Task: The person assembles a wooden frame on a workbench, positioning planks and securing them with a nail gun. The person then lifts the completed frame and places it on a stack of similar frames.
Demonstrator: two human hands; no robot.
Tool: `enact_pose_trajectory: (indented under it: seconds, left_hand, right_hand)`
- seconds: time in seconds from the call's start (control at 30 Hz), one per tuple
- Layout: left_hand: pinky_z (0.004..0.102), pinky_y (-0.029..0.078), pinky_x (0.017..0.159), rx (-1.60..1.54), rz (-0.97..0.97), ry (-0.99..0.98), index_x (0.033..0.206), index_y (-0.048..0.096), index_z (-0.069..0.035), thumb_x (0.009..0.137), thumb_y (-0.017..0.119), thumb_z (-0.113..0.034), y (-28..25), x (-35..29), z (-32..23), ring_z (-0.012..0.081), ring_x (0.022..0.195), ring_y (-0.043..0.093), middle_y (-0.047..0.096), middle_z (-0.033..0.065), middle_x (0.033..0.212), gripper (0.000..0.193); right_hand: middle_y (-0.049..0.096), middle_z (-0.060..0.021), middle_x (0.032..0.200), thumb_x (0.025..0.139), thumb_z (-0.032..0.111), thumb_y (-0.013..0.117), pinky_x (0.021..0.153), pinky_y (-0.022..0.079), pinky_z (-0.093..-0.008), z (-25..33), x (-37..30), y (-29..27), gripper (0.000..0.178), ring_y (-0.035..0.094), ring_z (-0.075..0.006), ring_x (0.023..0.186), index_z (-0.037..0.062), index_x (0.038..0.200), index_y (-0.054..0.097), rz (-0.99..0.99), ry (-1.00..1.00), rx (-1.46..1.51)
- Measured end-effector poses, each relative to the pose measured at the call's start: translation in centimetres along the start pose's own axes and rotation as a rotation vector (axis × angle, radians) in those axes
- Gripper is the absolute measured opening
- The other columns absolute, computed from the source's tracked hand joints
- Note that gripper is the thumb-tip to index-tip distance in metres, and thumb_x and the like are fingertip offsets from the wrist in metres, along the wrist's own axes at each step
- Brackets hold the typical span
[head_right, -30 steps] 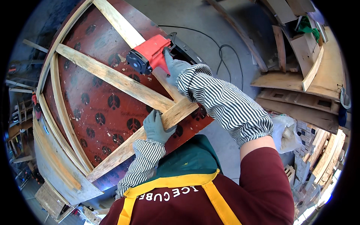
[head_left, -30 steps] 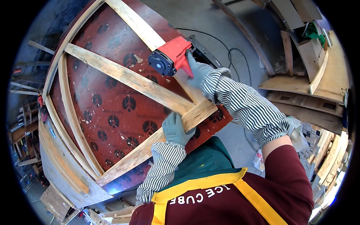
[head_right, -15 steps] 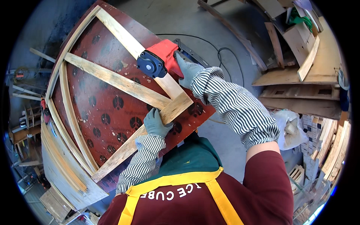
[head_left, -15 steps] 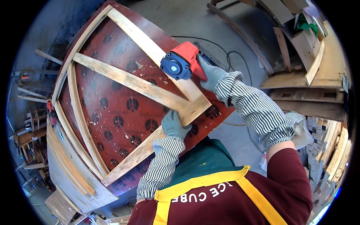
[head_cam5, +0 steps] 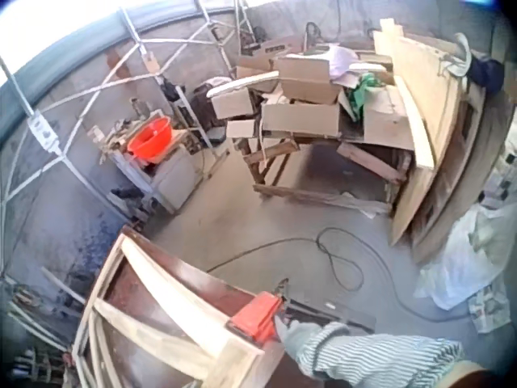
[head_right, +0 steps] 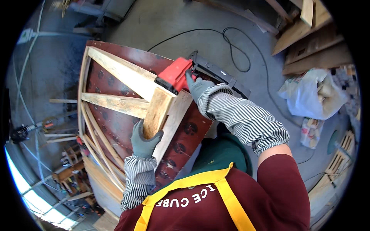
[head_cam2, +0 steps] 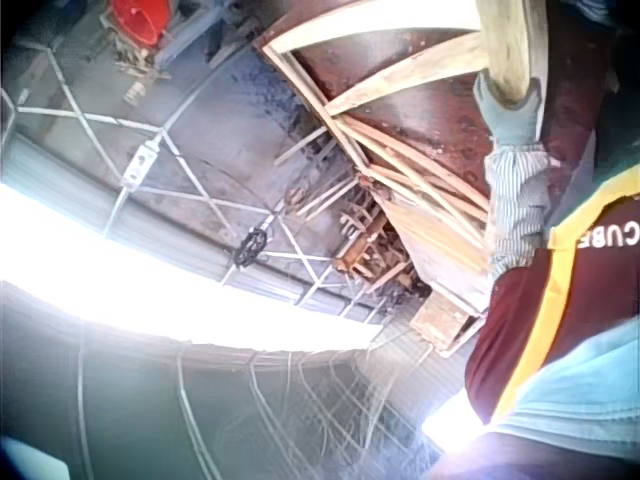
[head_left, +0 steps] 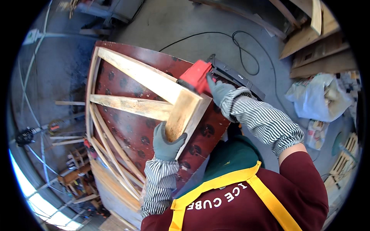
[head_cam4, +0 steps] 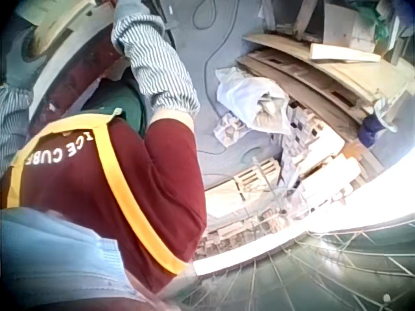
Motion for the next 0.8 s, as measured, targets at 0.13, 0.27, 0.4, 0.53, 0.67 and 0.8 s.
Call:
enact_pose_trajectory:
  seconds: [0.13, 0.27, 0.4, 0.53, 0.67, 0.8]
  left_hand:
    - [0.0304, 0.049, 0.076, 0.002, 0.072, -0.077, 0.114, 0.059, 0.005, 0.065, 0.085, -0.025, -5.7, 2.2, -2.4, 0.0187, 0.085, 0.061, 0.063, 0.0112, 0.096, 0.063]
    - [0.0238, 0.048, 0.071, -0.2, 0.185, -0.267, 0.125, 0.054, 0.005, 0.072, 0.08, -0.016, -6.9, 3.3, -4.4, 0.0101, 0.083, 0.058, 0.063, 0.0064, 0.099, 0.063]
    - [0.0238, 0.048, 0.072, -0.229, 0.183, -0.273, 0.126, 0.053, 0.005, 0.074, 0.08, -0.016, -6.6, 3.4, -3.2, 0.0103, 0.084, 0.059, 0.062, 0.0063, 0.1, 0.063]
    - [0.0236, 0.048, 0.073, -0.24, 0.217, -0.277, 0.125, 0.053, 0.005, 0.074, 0.08, -0.017, -5.2, 3.1, -2.6, 0.0101, 0.083, 0.058, 0.062, 0.006, 0.101, 0.061]
    - [0.0248, 0.047, 0.079, -0.23, 0.243, -0.274, 0.127, 0.052, 0.005, 0.077, 0.078, -0.019, -3.3, 3.2, -3.4, 0.0112, 0.089, 0.058, 0.062, 0.0061, 0.105, 0.062]
    - [0.0241, 0.048, 0.074, -0.14, 0.135, -0.176, 0.119, 0.056, 0.005, 0.075, 0.079, -0.015, -1.9, 3.4, -2.3, 0.0108, 0.085, 0.058, 0.063, 0.0056, 0.098, 0.053]
  right_hand:
    - [0.056, -0.0218, 0.103, 0.089, 0.013, 0.048, 0.073, 0.052, -0.0425, 2.1, 0.1, 3.3, 0.07, 0.06, -0.031, 0.091, 0.0064, 0.151, 0.015, -0.14, -0.149, 0.058]
    - [0.053, -0.0167, 0.11, 0.087, 0.027, 0.058, 0.076, 0.048, -0.0396, 2.9, -0.1, 4.4, 0.072, 0.053, -0.0283, 0.095, 0.0079, 0.148, 0.025, -0.152, -0.248, 0.122]
    - [0.052, -0.0132, 0.11, 0.08, 0.033, 0.066, 0.076, 0.046, -0.0404, 1.5, -0.9, 3.9, 0.067, 0.049, -0.0287, 0.099, 0.0107, 0.138, 0.04, -0.287, -0.253, 0.288]
    - [0.056, -0.0128, 0.1, 0.073, 0.023, 0.071, 0.078, 0.046, -0.0447, 3.5, -5.5, 2.1, 0.056, 0.054, -0.031, 0.091, 0.0094, 0.125, 0.053, -0.774, -0.38, 0.864]
    - [0.044, -0.0135, 0.143, 0.077, 0.004, 0.059, 0.106, 0.035, -0.0304, 12.7, -5.6, 1.9, 0.079, 0.043, -0.0184, 0.129, 0.0066, 0.149, 0.026, 0.238, -0.612, 2.23]
    - [0.049, -0.0128, 0.137, 0.071, 0.001, 0.056, 0.102, 0.037, -0.0283, 12.1, -5.5, 1.6, 0.077, 0.048, -0.0178, 0.123, 0.0001, 0.144, 0.033, 0.283, -0.579, 2.164]
Point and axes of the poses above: each hand's wrist, its own x-axis towards the middle knuckle, its own y-axis out of the palm, z = x × y, the point moved 6 cm from there along x, towards the middle knuckle
